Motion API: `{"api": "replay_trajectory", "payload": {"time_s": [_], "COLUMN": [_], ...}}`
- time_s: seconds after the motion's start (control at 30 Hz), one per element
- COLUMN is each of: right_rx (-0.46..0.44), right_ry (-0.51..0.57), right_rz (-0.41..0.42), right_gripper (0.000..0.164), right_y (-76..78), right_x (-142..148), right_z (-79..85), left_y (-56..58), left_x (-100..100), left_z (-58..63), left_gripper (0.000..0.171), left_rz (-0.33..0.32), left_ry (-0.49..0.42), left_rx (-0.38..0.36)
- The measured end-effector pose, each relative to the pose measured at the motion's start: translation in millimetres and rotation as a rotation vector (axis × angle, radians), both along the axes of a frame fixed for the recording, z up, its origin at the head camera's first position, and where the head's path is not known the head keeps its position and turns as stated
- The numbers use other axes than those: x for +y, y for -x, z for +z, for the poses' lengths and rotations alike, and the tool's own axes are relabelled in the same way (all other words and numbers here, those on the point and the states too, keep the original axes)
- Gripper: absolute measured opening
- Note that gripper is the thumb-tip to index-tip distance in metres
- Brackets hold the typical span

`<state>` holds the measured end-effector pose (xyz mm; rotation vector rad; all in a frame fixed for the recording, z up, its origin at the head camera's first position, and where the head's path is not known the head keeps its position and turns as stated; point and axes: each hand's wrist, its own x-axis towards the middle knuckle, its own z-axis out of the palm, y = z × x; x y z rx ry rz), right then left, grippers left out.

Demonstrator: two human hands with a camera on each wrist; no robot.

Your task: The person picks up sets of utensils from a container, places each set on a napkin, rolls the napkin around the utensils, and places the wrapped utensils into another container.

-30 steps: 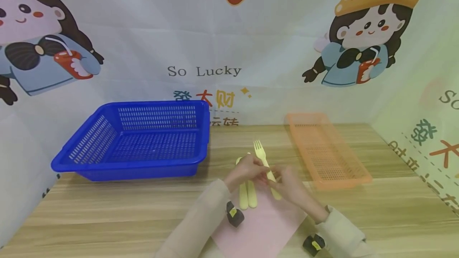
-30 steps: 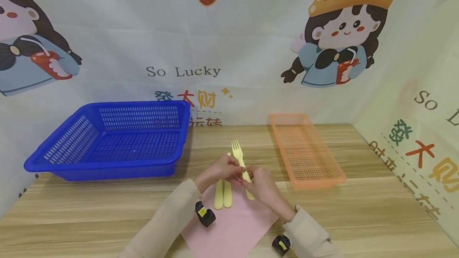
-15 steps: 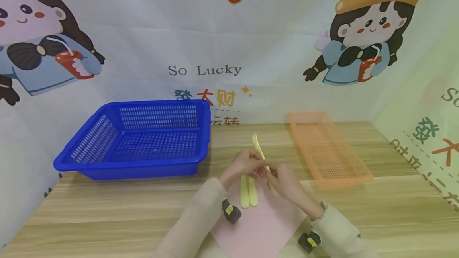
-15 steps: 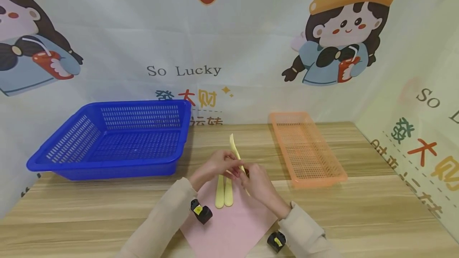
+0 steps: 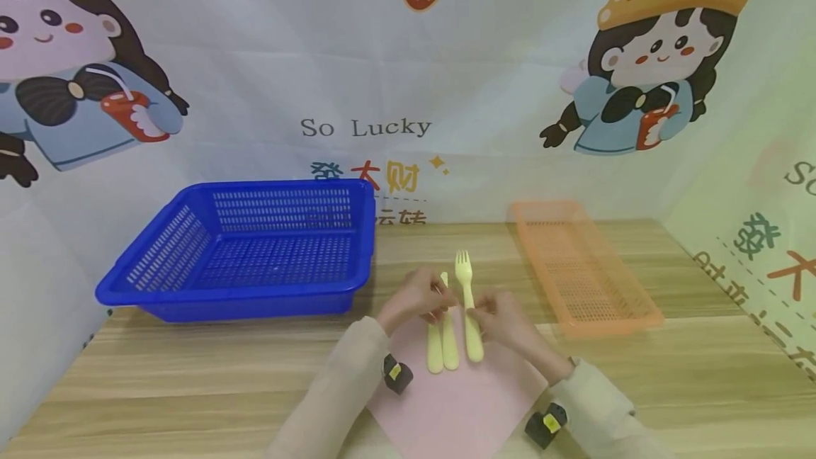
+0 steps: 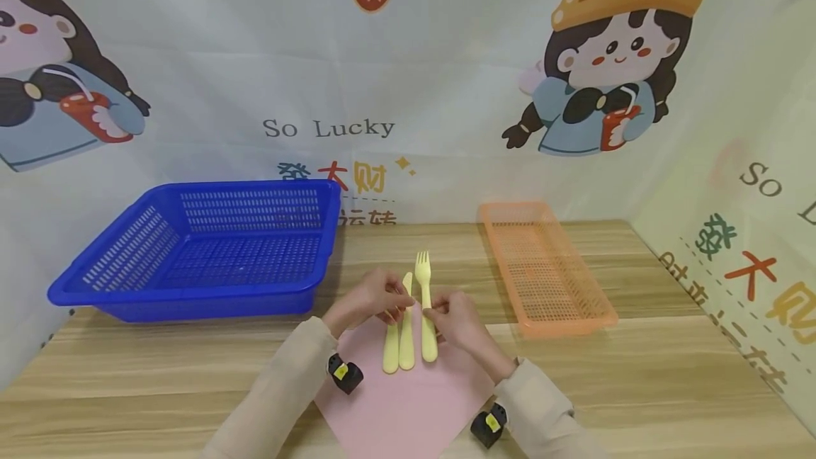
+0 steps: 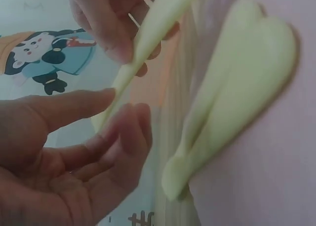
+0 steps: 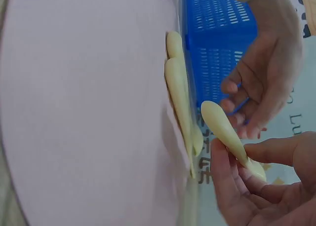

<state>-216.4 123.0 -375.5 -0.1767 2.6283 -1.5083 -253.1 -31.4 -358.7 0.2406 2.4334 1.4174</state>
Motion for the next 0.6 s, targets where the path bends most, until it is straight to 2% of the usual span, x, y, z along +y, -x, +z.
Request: {"api": "replay_trajectory", "payload": {"time_s": [0.17, 0.3, 0.4, 0.6], "right_rx": [-0.039, -0.061, -0.086, -0.093], "right_ry": [-0.092, -0.178, -0.199, -0.229], "right_rz": [-0.002, 0.018, 0.017, 0.007], "right_gripper": [0.010, 0.010, 0.011, 0.013], "right_y": [5.9, 9.5, 11.5, 15.3], "right_x": [0, -2, -5, -10], "right_z": [-5.8, -8.8, -10.1, -11.5], "left_y": [-2.8, -5.3, -7.1, -9.8], "left_x": [-3, 1, 3, 6], "left_z": [-5.5, -9.4, -11.5, -13.3], "left_gripper": [0.016, 0.019, 0.019, 0.019], "left_rz": [-0.142, -0.209, -0.212, -0.209], "left_ry": [0.274, 0.444, 0.467, 0.428], "left_rx": [0.126, 0.162, 0.134, 0.125]}}
